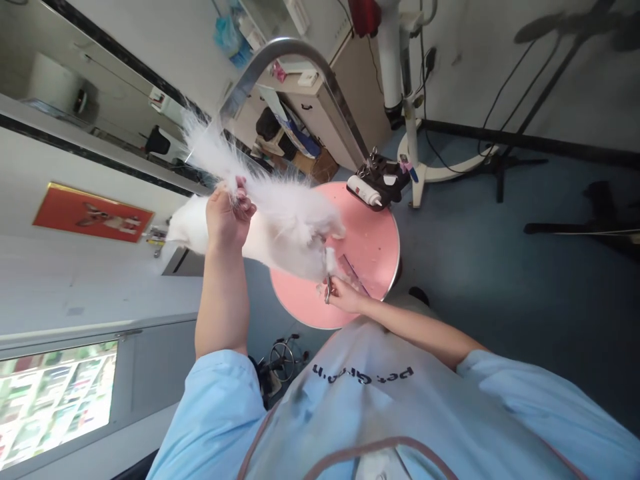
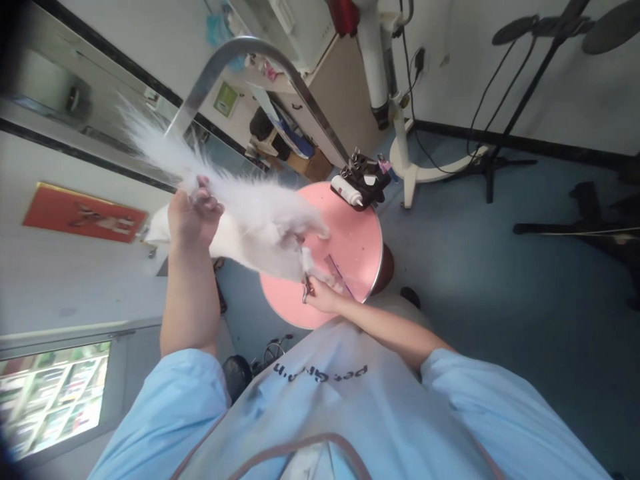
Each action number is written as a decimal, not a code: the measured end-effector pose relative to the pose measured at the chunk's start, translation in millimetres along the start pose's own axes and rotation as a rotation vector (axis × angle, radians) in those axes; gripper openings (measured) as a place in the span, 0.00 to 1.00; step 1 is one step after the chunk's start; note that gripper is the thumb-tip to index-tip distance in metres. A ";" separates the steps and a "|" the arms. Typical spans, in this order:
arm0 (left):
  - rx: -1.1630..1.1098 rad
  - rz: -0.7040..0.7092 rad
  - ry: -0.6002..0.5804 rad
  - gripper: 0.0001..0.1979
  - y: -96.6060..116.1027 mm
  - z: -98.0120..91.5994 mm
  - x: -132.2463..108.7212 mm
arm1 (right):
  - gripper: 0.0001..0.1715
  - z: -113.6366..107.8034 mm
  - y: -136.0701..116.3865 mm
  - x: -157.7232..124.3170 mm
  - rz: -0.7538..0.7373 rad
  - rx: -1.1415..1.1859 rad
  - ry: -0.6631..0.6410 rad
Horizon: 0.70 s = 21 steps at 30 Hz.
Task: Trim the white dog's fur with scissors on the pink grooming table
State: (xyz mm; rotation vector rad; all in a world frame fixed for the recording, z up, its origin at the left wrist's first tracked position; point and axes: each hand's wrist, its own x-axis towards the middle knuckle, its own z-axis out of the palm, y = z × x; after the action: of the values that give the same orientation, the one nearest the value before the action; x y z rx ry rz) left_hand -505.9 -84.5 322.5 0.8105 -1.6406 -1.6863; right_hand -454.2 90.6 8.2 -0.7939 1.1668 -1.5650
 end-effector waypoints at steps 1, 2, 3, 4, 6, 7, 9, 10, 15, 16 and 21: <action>0.006 0.001 0.010 0.10 0.3 0.4 -1.0 | 0.19 -0.6 -0.9 -0.5 0.005 -0.006 0.011; 0.015 -0.001 0.016 0.10 0.8 1.1 -2.0 | 0.20 -1.2 -1.7 -0.8 0.003 -0.018 0.020; 0.024 -0.001 0.019 0.09 1.3 1.8 -3.0 | 0.21 -2.0 -2.3 -0.9 -0.002 -0.032 0.024; 0.030 0.000 0.019 0.08 1.7 2.5 -3.9 | 0.22 -3.0 -2.5 -0.6 -0.007 -0.048 0.024; 0.029 0.002 0.013 0.07 2.3 3.7 -5.1 | 0.20 -6.2 -1.3 -0.3 0.010 -0.063 0.006; 0.022 0.002 0.010 0.06 2.3 4.0 -5.3 | 0.18 -8.4 0.2 -0.7 0.038 -0.050 -0.004; 0.002 0.000 0.010 0.06 1.6 3.8 -5.3 | 0.18 -13.6 4.4 -2.9 0.105 0.000 -0.011; -0.003 -0.003 0.010 0.06 1.0 3.3 -5.2 | 0.19 -16.3 6.8 -4.4 0.130 0.026 -0.013; 0.093 0.020 -0.004 0.10 -2.5 -1.6 -2.2 | 0.25 -24.9 18.8 -8.0 0.114 0.025 -0.110; 0.115 0.026 -0.008 0.11 -2.9 -2.7 -1.3 | 0.24 -25.4 21.8 -8.3 0.117 0.009 -0.111; 0.197 0.009 -0.019 0.14 -2.5 -6.7 2.3 | 0.23 -26.2 37.7 -13.8 0.138 -0.148 -0.038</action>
State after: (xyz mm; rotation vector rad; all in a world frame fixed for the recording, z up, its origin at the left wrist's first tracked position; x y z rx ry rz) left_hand -502.0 -90.3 319.8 0.8807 -1.8423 -1.5470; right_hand -461.5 109.7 -35.1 -0.8176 1.2932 -1.3570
